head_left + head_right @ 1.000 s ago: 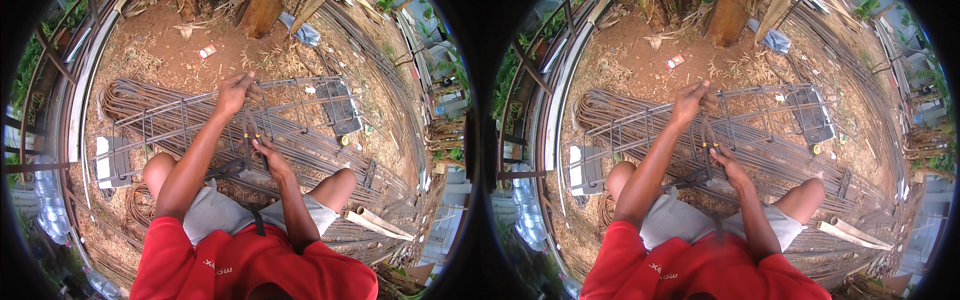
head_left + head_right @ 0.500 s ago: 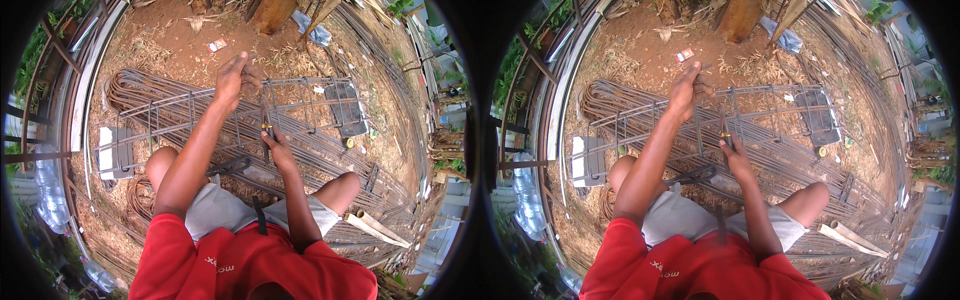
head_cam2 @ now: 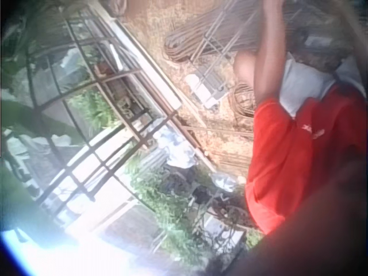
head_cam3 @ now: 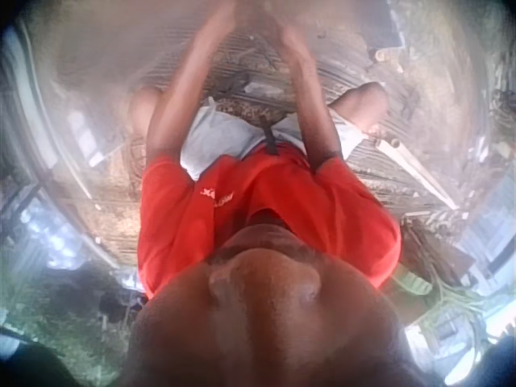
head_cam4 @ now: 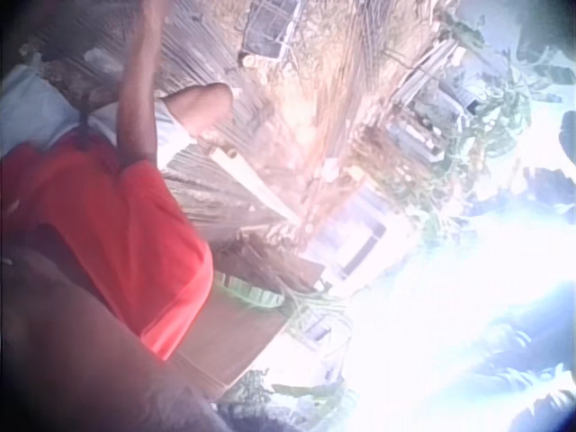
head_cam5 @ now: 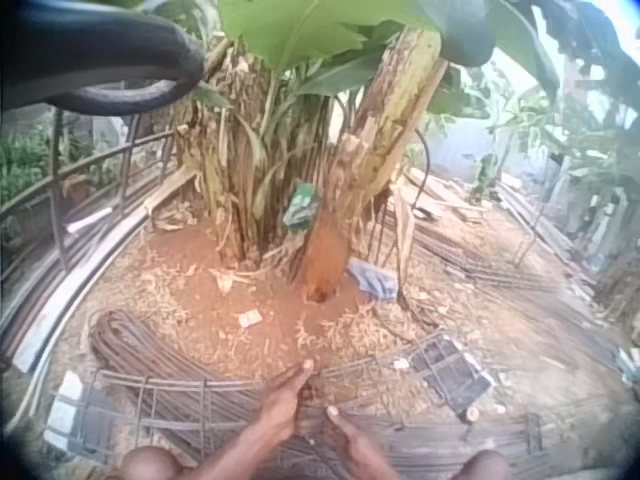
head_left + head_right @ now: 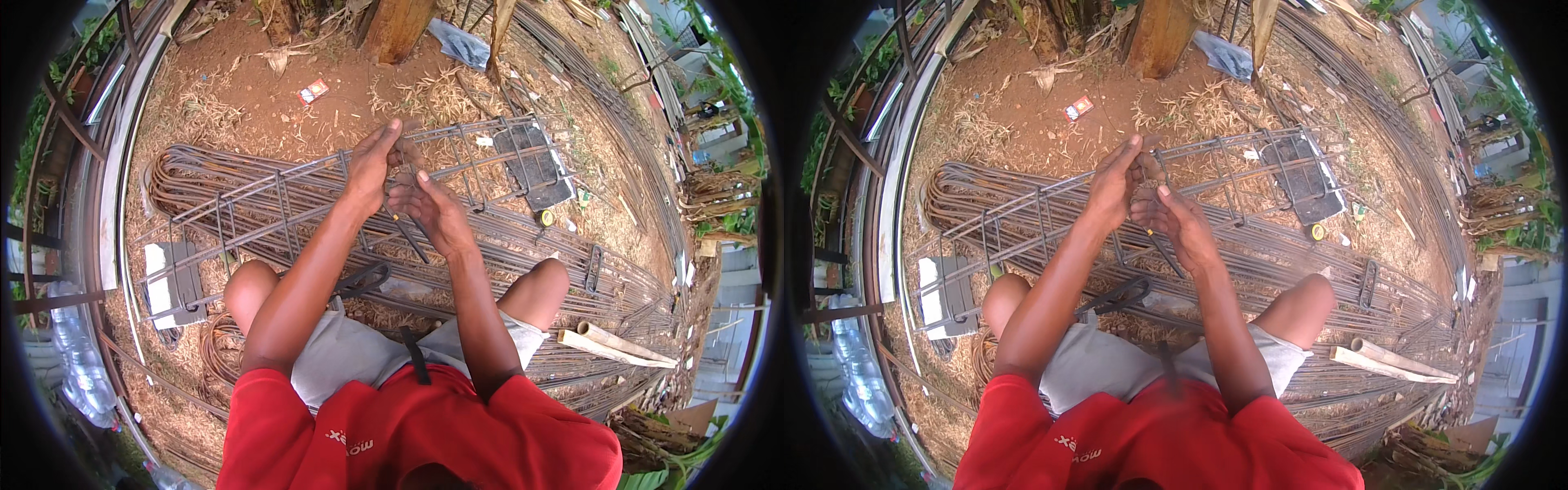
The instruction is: The person sits on the ground and assembles a rebar cage by tying intersecting steel bars with wire using pliers. They repeatedly wrap and twist wire at each intersection to secure the grid structure.
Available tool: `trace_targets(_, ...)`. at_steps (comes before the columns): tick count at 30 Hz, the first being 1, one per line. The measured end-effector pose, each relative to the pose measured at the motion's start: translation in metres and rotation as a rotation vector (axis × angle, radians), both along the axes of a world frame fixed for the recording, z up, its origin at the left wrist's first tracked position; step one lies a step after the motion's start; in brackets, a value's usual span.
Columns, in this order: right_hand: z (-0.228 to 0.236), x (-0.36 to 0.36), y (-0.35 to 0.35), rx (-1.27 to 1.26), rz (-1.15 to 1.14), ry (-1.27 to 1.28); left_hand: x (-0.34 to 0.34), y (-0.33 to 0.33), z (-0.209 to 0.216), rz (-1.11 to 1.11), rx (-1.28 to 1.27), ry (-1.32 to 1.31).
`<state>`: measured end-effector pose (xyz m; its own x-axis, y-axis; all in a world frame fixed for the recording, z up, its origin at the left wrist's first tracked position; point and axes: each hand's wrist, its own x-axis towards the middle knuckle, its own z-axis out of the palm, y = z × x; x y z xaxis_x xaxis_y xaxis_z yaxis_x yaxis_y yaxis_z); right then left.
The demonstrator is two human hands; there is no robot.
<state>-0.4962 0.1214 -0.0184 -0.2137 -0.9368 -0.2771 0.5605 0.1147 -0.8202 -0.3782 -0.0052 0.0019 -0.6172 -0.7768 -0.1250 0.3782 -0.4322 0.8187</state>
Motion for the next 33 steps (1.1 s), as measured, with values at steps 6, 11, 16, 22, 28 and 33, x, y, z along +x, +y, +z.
trace_targets(6, 0.001, 0.012, 0.004, -0.104, 0.029, -0.102, -0.002, 0.003, -0.005, -0.100, 0.070, 0.057)
trace_targets(11, -0.005, 0.021, 0.006, -0.140, -0.052, 0.397, -0.003, 0.003, -0.009, -0.150, 0.114, 0.075)
trace_targets(16, -0.005, 0.019, 0.006, -0.059, -0.040, 0.246, -0.005, 0.007, -0.005, -0.133, 0.092, -0.031)
trace_targets(22, -0.015, 0.016, 0.033, 0.067, 0.253, 0.580, 0.019, -0.033, 0.008, 0.102, 0.208, 0.023)
trace_targets(28, -0.019, 0.021, 0.056, -0.037, 0.399, 0.409, 0.021, -0.033, 0.007, 0.190, 0.247, 0.106)
trace_targets(33, -0.024, 0.021, 0.047, 0.054, 0.353, -0.008, 0.014, -0.022, 0.018, 0.114, 0.230, 0.209)
